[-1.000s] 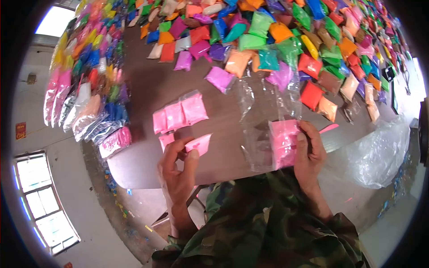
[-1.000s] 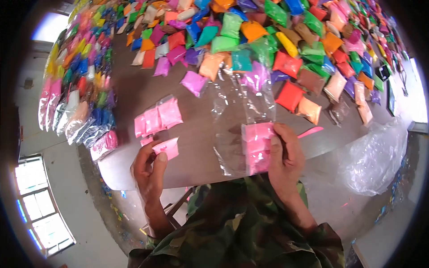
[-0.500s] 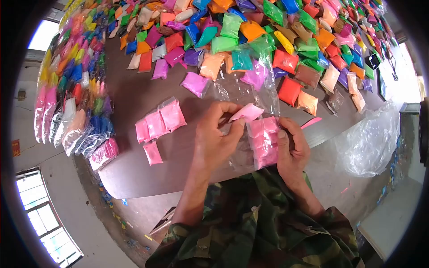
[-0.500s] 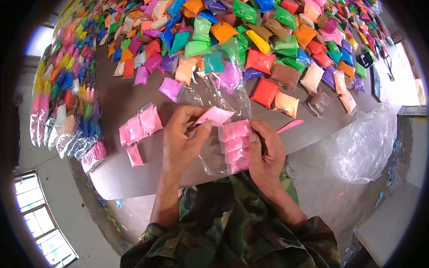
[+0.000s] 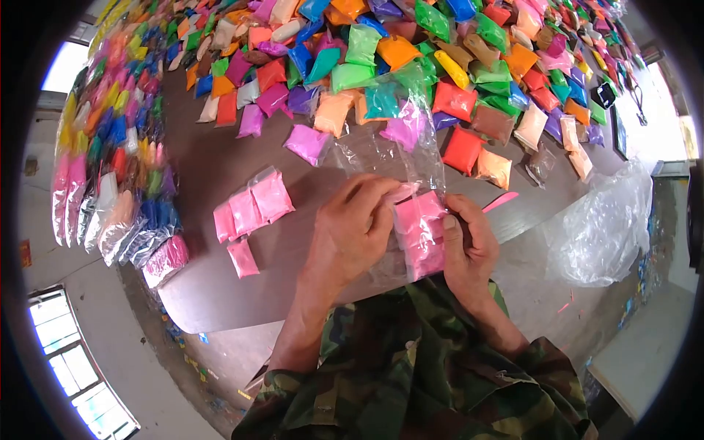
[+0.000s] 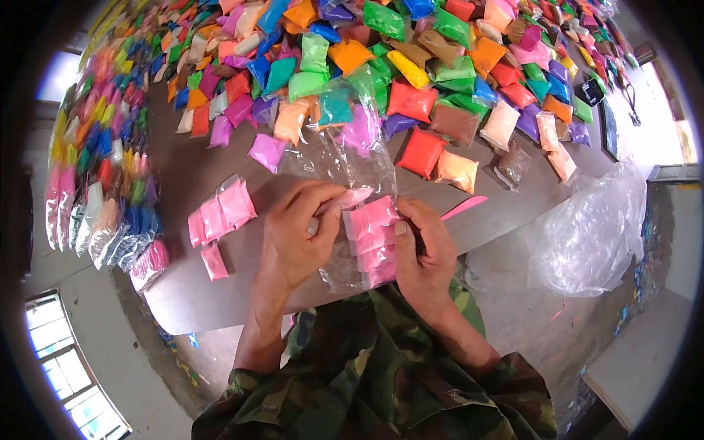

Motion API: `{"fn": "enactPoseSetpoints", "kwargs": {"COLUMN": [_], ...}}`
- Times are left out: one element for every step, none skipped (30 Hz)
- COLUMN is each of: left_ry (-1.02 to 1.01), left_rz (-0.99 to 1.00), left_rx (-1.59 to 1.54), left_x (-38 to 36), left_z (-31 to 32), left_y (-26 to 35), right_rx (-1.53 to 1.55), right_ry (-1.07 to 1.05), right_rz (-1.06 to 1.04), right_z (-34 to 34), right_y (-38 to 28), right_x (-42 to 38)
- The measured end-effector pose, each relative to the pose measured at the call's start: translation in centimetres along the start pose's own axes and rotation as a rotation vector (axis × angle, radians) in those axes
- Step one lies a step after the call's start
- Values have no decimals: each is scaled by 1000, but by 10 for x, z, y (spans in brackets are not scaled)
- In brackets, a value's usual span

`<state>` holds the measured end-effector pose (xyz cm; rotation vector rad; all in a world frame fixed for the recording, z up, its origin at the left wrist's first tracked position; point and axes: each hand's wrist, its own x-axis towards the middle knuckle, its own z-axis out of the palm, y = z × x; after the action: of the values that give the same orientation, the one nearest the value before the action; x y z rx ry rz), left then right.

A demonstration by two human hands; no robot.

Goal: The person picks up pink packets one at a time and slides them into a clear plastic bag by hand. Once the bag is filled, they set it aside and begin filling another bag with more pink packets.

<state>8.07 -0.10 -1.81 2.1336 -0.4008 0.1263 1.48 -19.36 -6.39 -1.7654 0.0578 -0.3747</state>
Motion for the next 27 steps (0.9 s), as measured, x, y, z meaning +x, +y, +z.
{"fn": "enactPoseSetpoints", "kwargs": {"left_ry": [-4, -9, -13, -38, -63, -90, -89, -88, -85, -103, -120, -138, -142, -148, -153, -146, -140, -133, -157, -180, -201, -201, -203, -204, -212, -220, -228], "left_rz": [-38, -79, -121, -133, -144, -152, -80, -10, 60, 95, 128, 161, 144, 129, 114, 127, 140, 151, 169, 186, 204, 192, 181, 170, 168, 166, 163], "left_rx": [-61, -121, -182, -213, -245, -276, -191, -106, -21, 53, 128, 203, 162, 120, 78, 67, 56, 46, 50, 54, 59, 39, 19, -1, 2, 6, 9], "left_x": [2, 5, 6, 6, 6, 7, 8, 8, 9, 10, 11, 11, 10, 8, 7, 7, 6, 5, 6, 7, 8, 9, 10, 11, 11, 10, 9], "left_z": [4, 7, 10, 12, 14, 15, 15, 13, 11, 7, 3, 0, 2, 4, 7, 10, 12, 13, 13, 14, 14, 13, 13, 12, 12, 11, 10], "left_y": [-1, -1, -3, -7, -12, -14, -15, -15, -16, -15, -13, -12, -12, -13, -15, -16, -17, -17, -18, -19, -19, -20, -19, -19, -20, -22, -23], "right_rx": [9, 18, 29, 40, 51, 34, 15, -3, 25, 54, 84, 10, -63, -137, -165, -194, -222, -163, -103, -43, -47, -50, -53, -54, -55, -56, -73], "right_ry": [-2, -6, -6, -7, -8, -15, -20, -26, -26, -28, -31, -56, -79, -101, -113, -125, -139, -145, -150, -156, -158, -159, -158, -159, -160, -161, -167], "right_rz": [7, 15, 25, 33, 40, 41, 44, 49, 71, 90, 110, 76, 44, 11, -9, -31, -51, 17, 85, 151, 140, 127, 116, 120, 125, 130, 65], "right_z": [0, 0, 0, 0, 0, -1, -3, -4, -4, -4, -4, -6, -7, -8, -9, -9, -10, -10, -10, -10, -10, -10, -10, -10, -10, -10, -10], "right_y": [-1, -2, -3, -3, -3, -2, -1, -1, -1, -2, -3, -5, -8, -9, -7, -5, -4, -4, -4, -4, -5, -5, -5, -5, -5, -4, -3], "right_x": [1, 1, 0, -1, 0, 0, -1, -2, -1, 1, 3, 7, 12, 17, 21, 24, 26, 26, 25, 25, 26, 27, 28, 27, 26, 25, 25]}}
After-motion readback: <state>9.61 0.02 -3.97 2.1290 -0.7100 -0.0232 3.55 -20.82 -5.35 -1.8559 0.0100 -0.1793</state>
